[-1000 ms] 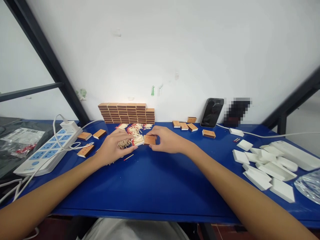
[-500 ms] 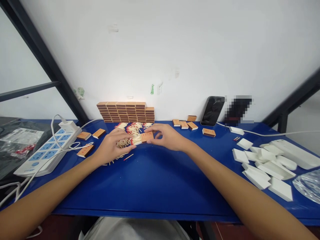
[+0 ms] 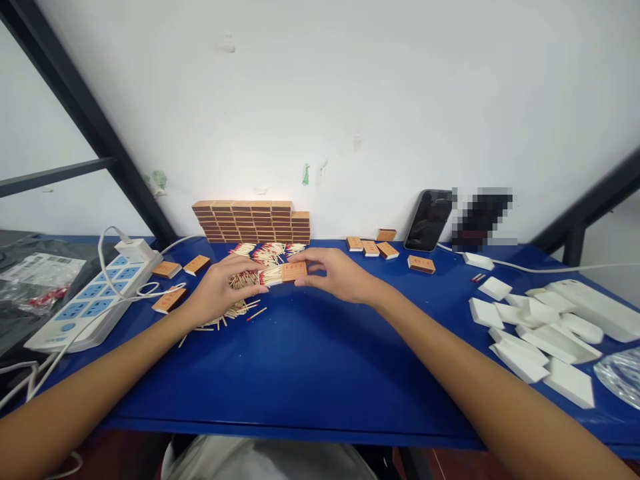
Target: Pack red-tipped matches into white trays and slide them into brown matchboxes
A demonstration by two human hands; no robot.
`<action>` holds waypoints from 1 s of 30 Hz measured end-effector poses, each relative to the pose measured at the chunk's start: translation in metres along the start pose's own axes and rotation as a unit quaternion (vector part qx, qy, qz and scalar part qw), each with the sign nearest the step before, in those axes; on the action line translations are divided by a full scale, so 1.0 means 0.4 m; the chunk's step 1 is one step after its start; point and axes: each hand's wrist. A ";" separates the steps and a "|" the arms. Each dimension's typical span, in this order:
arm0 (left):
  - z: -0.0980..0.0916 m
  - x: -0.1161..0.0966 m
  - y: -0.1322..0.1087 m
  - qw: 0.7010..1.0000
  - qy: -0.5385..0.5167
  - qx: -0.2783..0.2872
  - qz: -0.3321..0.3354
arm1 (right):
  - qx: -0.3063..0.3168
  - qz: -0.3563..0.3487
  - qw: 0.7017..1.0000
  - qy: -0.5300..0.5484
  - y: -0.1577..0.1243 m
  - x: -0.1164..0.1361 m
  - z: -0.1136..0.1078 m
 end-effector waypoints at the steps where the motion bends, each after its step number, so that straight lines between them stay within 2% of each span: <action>1: 0.000 0.000 0.000 1.000 -0.004 -0.001 -0.007 | -0.001 -0.002 1.000 -0.005 0.000 0.000 0.004; 6: 0.001 -0.004 -0.004 0.999 -0.023 -0.003 -0.027 | -0.010 -0.010 0.999 -0.033 -0.001 0.006 0.019; 14: -0.001 -0.024 -0.001 0.997 -0.062 0.010 -0.040 | -0.013 -0.015 0.999 -0.043 -0.006 0.026 0.014; 23: 0.001 -0.035 0.007 0.973 -0.162 -0.034 -0.159 | -0.049 0.009 0.994 0.101 0.002 0.026 0.051; 27: 0.000 -0.042 0.003 0.976 -0.171 -0.023 -0.132 | -0.028 0.028 0.989 0.139 -0.003 0.044 0.081; 30: -0.002 -0.056 -0.002 0.983 -0.165 -0.020 -0.076 | 0.037 0.049 0.982 0.180 -0.015 0.072 0.097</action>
Point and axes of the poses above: each hand's wrist, its own y-axis towards the middle knuckle, its own z-axis out of the palm, x = y × z
